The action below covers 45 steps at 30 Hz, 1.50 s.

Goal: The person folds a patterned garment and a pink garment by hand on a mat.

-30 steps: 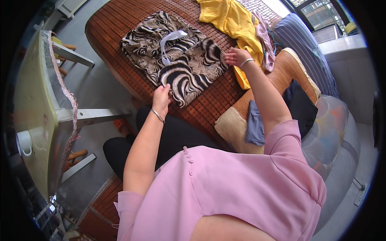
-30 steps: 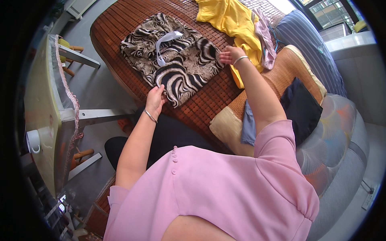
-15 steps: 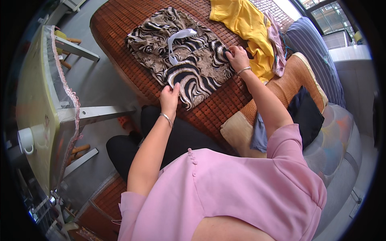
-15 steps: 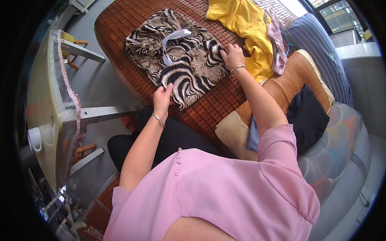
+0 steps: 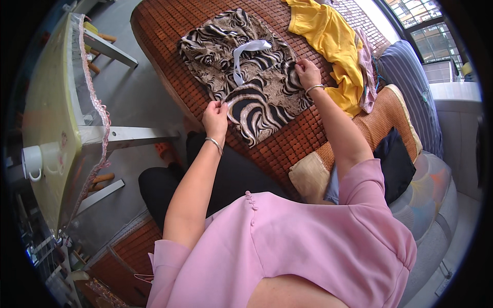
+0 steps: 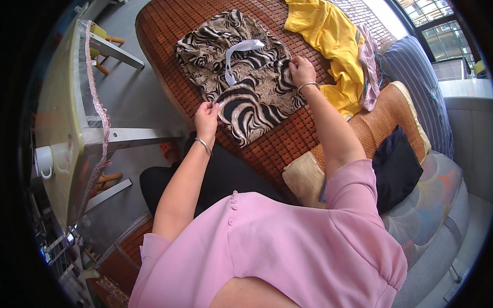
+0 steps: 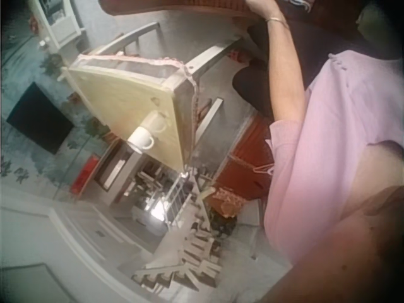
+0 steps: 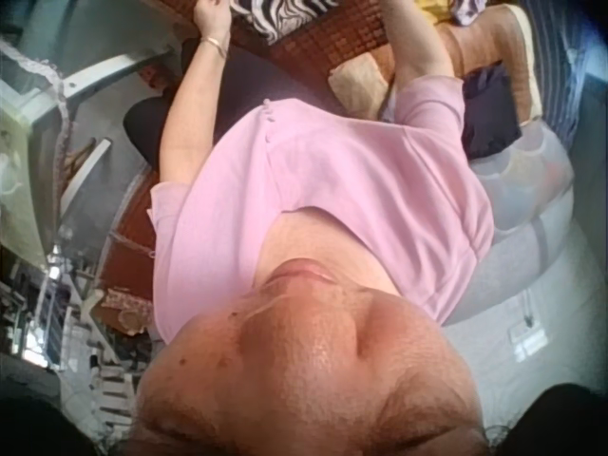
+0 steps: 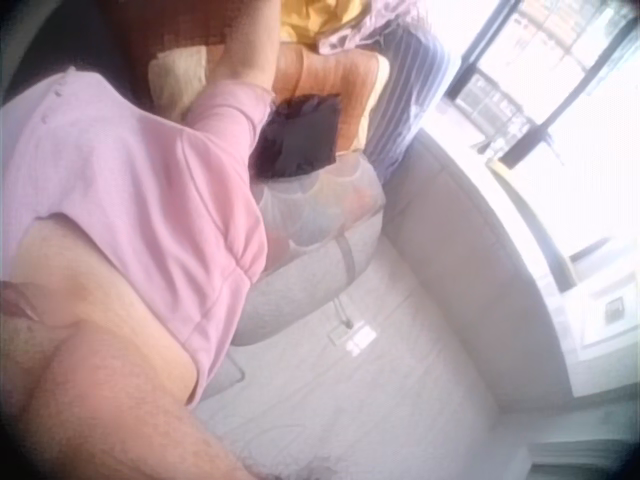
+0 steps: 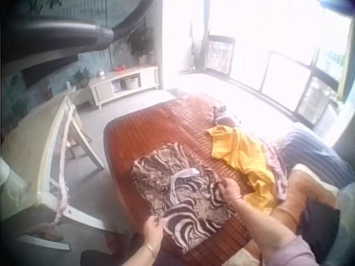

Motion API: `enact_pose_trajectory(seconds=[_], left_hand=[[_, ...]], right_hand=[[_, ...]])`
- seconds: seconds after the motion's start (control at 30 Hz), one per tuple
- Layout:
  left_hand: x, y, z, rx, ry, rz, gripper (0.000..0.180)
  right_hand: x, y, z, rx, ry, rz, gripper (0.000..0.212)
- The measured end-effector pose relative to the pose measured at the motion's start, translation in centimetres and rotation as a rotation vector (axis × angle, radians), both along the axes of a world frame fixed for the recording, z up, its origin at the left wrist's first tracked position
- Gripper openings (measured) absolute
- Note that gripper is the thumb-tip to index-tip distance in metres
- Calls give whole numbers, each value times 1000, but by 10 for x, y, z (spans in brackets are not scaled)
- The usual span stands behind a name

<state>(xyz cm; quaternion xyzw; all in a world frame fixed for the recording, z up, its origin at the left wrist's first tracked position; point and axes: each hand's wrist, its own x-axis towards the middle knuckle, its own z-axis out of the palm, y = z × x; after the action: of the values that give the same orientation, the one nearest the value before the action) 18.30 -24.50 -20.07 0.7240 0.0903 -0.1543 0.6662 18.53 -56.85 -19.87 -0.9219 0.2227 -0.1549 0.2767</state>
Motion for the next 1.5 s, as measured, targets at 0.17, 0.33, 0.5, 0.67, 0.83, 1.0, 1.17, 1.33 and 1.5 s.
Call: enact_pose_trajectory(seconds=[0.17,0.33,0.5,0.67,0.83,1.0,1.17,1.33,1.5], left_hand=[[5,-2,11,126,-8,1,20],[-4,8,30,565,-380,-44,21],[-7,1,45,885,-1030,-615,51],[-10,9,15,975,-826,-765,64],[-17,3,13,1035,-811,-755,67],[-18,-2,36,950,-806,-718,53],[107,16,44,899,-1035,-309,34],[191,47,23,1060,-786,-383,59],[156,41,40,1332,-630,-521,34]], right_hand=[[1,6,8,-205,-50,-140,28],[-44,53,18,-404,-59,82,53],[-55,71,27,-439,8,89,61],[-51,84,-12,-446,192,120,66],[-56,74,-4,-460,167,179,66],[-63,56,2,-485,164,259,64],[-67,47,9,-492,183,332,62],[-59,46,17,-514,205,426,63],[-63,24,20,-538,262,471,64]])
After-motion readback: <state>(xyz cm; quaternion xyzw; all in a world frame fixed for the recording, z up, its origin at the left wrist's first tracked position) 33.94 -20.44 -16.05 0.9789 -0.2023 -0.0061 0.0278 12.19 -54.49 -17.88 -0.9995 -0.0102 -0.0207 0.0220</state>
